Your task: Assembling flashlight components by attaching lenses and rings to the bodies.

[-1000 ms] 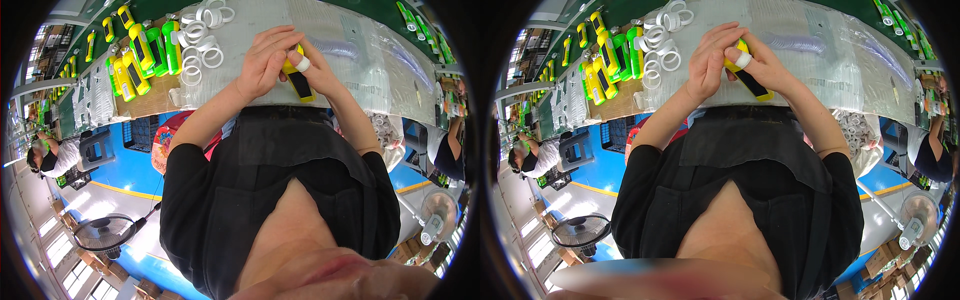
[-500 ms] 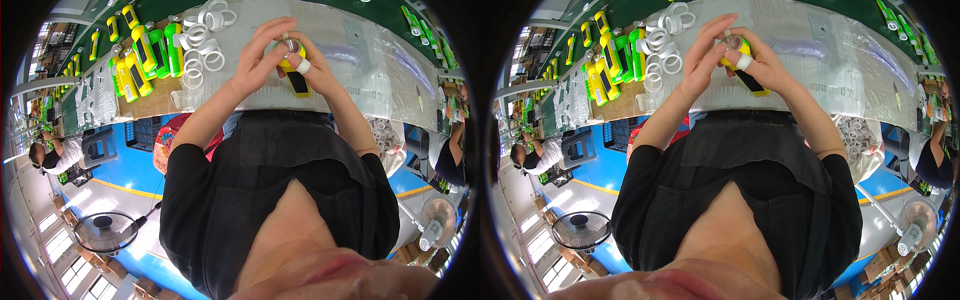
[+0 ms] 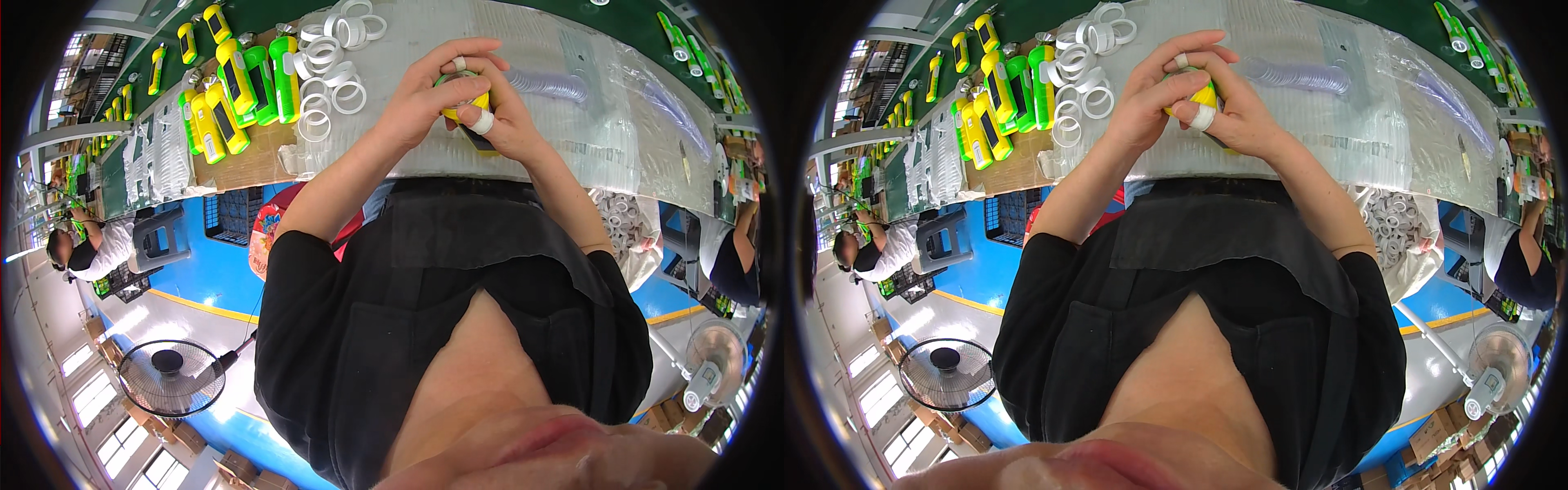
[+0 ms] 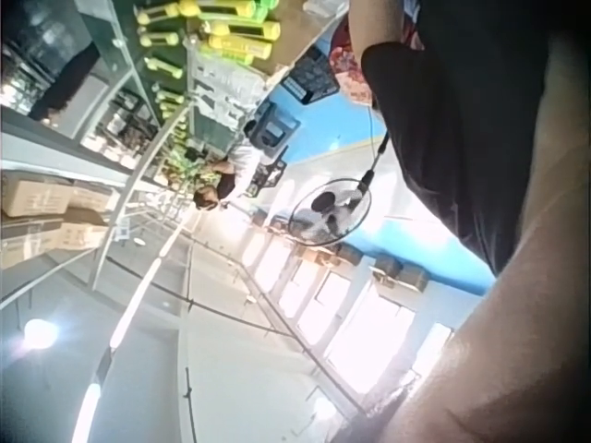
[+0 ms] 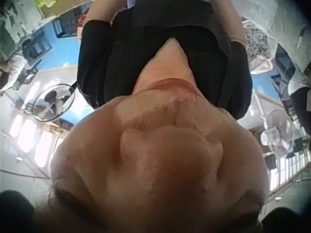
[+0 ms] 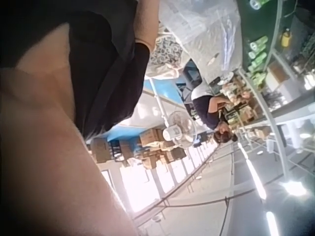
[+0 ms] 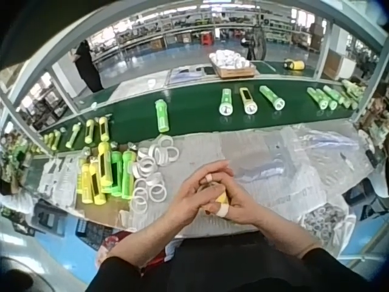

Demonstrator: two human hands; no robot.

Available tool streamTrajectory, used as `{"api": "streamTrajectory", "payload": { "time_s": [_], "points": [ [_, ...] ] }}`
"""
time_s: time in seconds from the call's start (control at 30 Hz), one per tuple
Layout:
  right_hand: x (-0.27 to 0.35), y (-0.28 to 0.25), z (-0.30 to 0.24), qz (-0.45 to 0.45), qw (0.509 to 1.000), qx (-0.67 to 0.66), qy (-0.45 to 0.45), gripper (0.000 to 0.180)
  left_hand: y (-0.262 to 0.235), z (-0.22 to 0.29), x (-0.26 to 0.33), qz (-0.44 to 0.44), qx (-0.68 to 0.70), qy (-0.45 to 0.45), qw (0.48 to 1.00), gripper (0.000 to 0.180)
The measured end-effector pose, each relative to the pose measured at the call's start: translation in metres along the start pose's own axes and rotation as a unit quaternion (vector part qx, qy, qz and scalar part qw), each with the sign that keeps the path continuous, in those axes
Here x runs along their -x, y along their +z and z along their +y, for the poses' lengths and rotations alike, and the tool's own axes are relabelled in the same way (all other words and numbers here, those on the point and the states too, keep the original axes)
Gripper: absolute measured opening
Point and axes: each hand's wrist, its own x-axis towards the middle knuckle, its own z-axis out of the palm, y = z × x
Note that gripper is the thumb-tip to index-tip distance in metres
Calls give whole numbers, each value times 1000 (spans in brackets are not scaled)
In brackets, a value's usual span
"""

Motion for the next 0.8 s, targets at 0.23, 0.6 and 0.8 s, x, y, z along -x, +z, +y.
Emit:
{"api": "streamTrajectory", "payload": {
  "time_s": [0.23, 0.6, 0.8],
  "points": [
    [4, -2, -1, -4, 1000, 6, -6, 51, -3, -6, -1, 22, -29, -13, 999, 48],
    [4, -6, 5, 19, 999, -37, -15, 49, -4, -7, -3, 13, -81, 0, 997, 47],
    [7, -11, 5, 12, 999, -34, -15, 59, -7, -3, -10, 14, 74, -62, 995, 52]
  ]
}}
